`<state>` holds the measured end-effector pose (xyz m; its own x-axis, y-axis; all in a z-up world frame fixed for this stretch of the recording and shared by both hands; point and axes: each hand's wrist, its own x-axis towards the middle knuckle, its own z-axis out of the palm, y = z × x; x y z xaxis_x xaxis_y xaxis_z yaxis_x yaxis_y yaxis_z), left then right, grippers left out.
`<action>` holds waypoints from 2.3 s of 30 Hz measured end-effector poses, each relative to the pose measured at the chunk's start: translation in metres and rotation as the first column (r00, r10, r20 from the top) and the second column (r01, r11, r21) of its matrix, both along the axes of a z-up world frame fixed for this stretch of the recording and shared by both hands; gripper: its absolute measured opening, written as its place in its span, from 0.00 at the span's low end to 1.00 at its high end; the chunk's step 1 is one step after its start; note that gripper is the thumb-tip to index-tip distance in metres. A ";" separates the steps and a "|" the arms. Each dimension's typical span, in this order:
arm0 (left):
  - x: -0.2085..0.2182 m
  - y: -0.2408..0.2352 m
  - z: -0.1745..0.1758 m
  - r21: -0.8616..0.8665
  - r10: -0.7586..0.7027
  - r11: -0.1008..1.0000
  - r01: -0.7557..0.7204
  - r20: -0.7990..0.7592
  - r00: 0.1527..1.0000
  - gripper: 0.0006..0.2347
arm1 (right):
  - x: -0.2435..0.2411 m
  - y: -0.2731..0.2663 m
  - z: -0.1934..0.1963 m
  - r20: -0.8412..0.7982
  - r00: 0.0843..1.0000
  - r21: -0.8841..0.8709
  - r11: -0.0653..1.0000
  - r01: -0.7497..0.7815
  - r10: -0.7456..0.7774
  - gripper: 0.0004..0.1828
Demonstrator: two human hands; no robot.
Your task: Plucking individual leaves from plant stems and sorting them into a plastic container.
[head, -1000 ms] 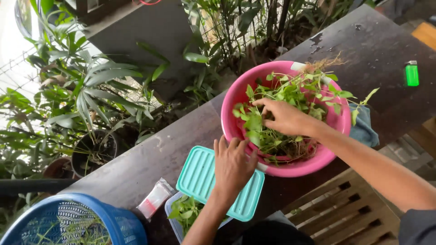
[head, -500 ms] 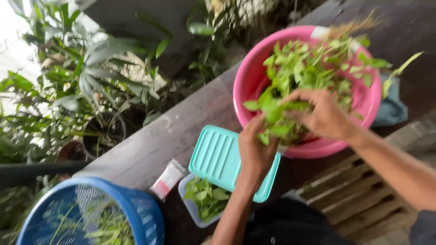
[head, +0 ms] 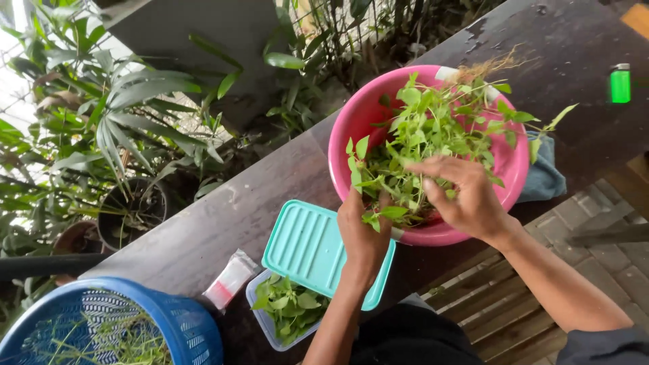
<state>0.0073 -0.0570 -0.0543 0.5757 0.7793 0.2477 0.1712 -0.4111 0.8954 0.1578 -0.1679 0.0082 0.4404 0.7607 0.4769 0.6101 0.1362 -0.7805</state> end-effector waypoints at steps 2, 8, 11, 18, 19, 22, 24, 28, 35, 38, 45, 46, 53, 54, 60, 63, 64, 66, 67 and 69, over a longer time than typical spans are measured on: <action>0.012 -0.003 0.021 0.051 -0.030 0.998 0.037 -0.133 0.991 0.16 | 0.001 -0.011 -0.007 0.062 0.998 0.039 0.999 0.014 -0.017 0.18; 0.031 -0.006 0.045 0.084 -0.191 0.969 0.231 -0.337 0.922 0.36 | 0.002 -0.008 0.007 0.150 0.976 0.192 0.973 0.130 -0.160 0.07; 0.024 -0.010 0.079 0.056 -0.204 0.972 0.226 -0.260 0.944 0.41 | 0.000 -0.008 0.011 0.136 0.983 0.269 0.960 0.082 -0.122 0.06; -0.018 -0.027 0.101 -0.017 -0.307 0.943 0.332 0.340 0.889 0.15 | -0.028 -0.006 -0.029 -0.012 0.991 0.396 0.910 0.124 -0.130 0.14; -0.017 -0.026 0.098 -0.012 -0.301 0.946 0.324 0.337 0.892 0.15 | -0.033 -0.003 -0.032 -0.014 0.992 0.401 0.909 0.118 -0.122 0.14; -0.018 -0.023 0.084 0.049 -0.227 0.973 0.225 0.371 0.901 0.16 | -0.049 0.003 -0.041 -0.185 0.981 0.305 0.952 -0.007 0.066 0.13; -0.020 -0.019 0.065 -0.001 -0.124 0.991 0.131 0.319 0.940 0.11 | -0.057 0.007 -0.048 -0.387 0.917 0.184 0.983 -0.023 0.094 0.15; -0.049 -0.025 0.084 -0.081 -0.047 0.994 0.074 0.294 0.955 0.09 | -0.086 0.006 -0.034 -0.427 0.894 0.153 0.985 -0.077 0.136 0.14; -0.127 -0.038 0.065 -0.051 0.053 0.998 -0.045 0.168 0.984 0.06 | -0.122 0.000 0.006 -0.172 0.971 -0.087 0.979 -0.183 0.166 0.14; -0.145 -0.043 0.048 -0.012 0.035 0.999 -0.034 0.131 0.991 0.06 | -0.139 0.014 0.006 -0.229 0.956 -0.103 0.972 -0.210 0.182 0.13; -0.171 -0.036 0.044 -0.042 0.043 0.998 -0.040 0.070 0.997 0.08 | -0.172 0.029 0.001 -0.296 0.932 -0.105 0.963 -0.248 0.207 0.04; -0.174 -0.033 0.035 -0.049 0.042 0.998 -0.039 0.067 0.997 0.08 | -0.176 0.031 -0.003 -0.300 0.932 -0.110 0.963 -0.247 0.205 0.04; -0.205 -0.019 0.016 0.148 0.104 0.983 -0.109 0.036 0.994 0.02 | -0.204 0.049 -0.028 -0.289 0.936 -0.128 0.961 -0.247 0.202 0.03; -0.209 -0.018 0.017 0.162 0.121 0.979 -0.124 0.028 0.992 0.05 | -0.208 0.051 -0.033 -0.300 0.923 -0.112 0.952 -0.285 0.241 0.04; -0.225 -0.004 0.002 0.096 0.219 0.967 -0.237 0.163 0.962 0.01 | -0.236 0.071 -0.036 -0.426 0.865 0.045 0.961 -0.273 0.266 0.04; -0.228 -0.004 -0.008 0.090 0.252 0.958 -0.272 0.190 0.949 0.01 | -0.249 0.068 -0.055 -0.382 0.911 0.084 0.988 -0.132 0.154 0.06; -0.228 -0.004 -0.005 0.079 0.250 0.960 -0.268 0.184 0.951 0.01 | -0.255 0.067 -0.057 -0.387 0.910 0.073 0.989 -0.128 0.146 0.06; -0.227 -0.002 0.001 0.135 0.265 0.947 -0.292 0.188 0.946 0.03 | -0.266 0.067 -0.060 -0.107 0.991 0.181 0.978 0.101 -0.082 0.06; -0.226 -0.002 0.008 0.127 0.264 0.949 -0.289 0.183 0.947 0.03 | -0.270 0.068 -0.061 -0.109 0.990 0.171 0.980 0.104 -0.086 0.06; -0.224 0.000 0.022 0.251 0.280 0.912 -0.323 0.195 0.940 0.04 | -0.278 0.070 -0.061 -0.210 0.960 0.260 0.936 0.236 -0.184 0.09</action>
<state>-0.2167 -0.0571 -0.0322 0.2626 0.7980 0.5424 0.1975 -0.5947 0.7793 -0.1200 -0.0978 -0.0525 0.6736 0.4885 0.5547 0.5018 0.2487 -0.8284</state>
